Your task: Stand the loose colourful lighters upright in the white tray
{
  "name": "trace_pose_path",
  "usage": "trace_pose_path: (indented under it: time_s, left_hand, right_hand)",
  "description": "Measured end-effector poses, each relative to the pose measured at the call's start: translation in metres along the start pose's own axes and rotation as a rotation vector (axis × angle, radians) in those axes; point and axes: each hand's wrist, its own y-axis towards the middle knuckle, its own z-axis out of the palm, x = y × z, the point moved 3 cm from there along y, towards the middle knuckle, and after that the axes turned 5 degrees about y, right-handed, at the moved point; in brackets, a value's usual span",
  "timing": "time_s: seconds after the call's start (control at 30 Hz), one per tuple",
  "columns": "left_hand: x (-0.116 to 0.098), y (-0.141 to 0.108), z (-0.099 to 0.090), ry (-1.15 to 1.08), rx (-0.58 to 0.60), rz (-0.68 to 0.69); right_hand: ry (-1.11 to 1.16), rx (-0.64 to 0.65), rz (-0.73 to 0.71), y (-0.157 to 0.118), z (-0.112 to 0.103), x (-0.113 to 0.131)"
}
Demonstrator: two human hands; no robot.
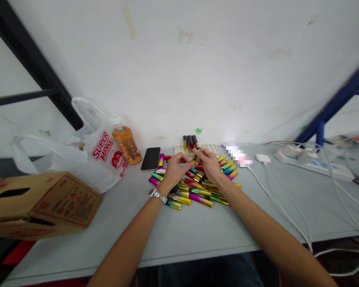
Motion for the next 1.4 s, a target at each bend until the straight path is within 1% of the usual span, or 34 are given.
trace_pose_path:
  time_s: [0.07, 0.13, 0.23, 0.3, 0.37, 0.5, 0.6, 0.67, 0.77, 0.9, 1.0, 1.17, 1.3, 1.4]
  left_hand:
    - [-0.007, -0.001, -0.003, 0.123, -0.024, 0.058]
    - [-0.012, -0.001, -0.008, 0.207, -0.075, 0.088]
    - [-0.014, 0.001, -0.014, 0.294, -0.141, 0.099]
    - [-0.012, 0.002, -0.016, 0.332, -0.144, 0.109]
    - [-0.01, 0.002, -0.016, 0.369, -0.128, 0.138]
    - [-0.008, 0.001, -0.014, 0.436, -0.101, 0.214]
    - [-0.007, 0.001, -0.012, 0.474, -0.068, 0.232]
    - [-0.007, 0.001, -0.011, 0.488, -0.049, 0.227]
    - [-0.005, 0.002, -0.011, 0.528, -0.025, 0.22]
    - [0.001, 0.001, -0.012, 0.685, 0.021, 0.202]
    - [0.007, -0.001, -0.012, 0.797, 0.085, 0.167]
    - [0.01, -0.005, -0.011, 0.898, 0.185, 0.103]
    - [0.008, -0.005, -0.011, 0.941, 0.209, 0.074]
    - [0.008, -0.005, -0.012, 0.967, 0.218, 0.072]
  right_hand:
    - [0.006, -0.002, -0.053, -0.004, 0.001, 0.004]
    - [0.029, 0.017, -0.075, -0.008, 0.003, 0.007]
    - [0.049, 0.045, -0.017, -0.013, 0.007, 0.007]
    - [0.022, 0.041, 0.046, -0.016, 0.009, 0.005]
    - [-0.057, 0.016, 0.056, -0.018, 0.008, 0.003]
    - [-0.25, -0.065, -0.065, -0.019, 0.004, 0.0]
    - [-0.326, -0.113, -0.135, -0.02, 0.003, -0.001]
    - [-0.313, -0.106, -0.151, -0.021, 0.004, -0.001]
    - [-0.261, -0.061, -0.14, -0.023, 0.006, -0.002]
    - [-0.238, -0.034, -0.11, -0.025, 0.006, -0.004]
    - [-0.217, -0.034, -0.094, -0.024, 0.006, -0.005]
    - [-0.25, -0.059, -0.088, -0.022, 0.005, -0.007]
    - [-0.291, -0.076, -0.107, -0.022, 0.004, -0.009]
    - [-0.228, -0.051, -0.084, -0.023, 0.005, -0.009]
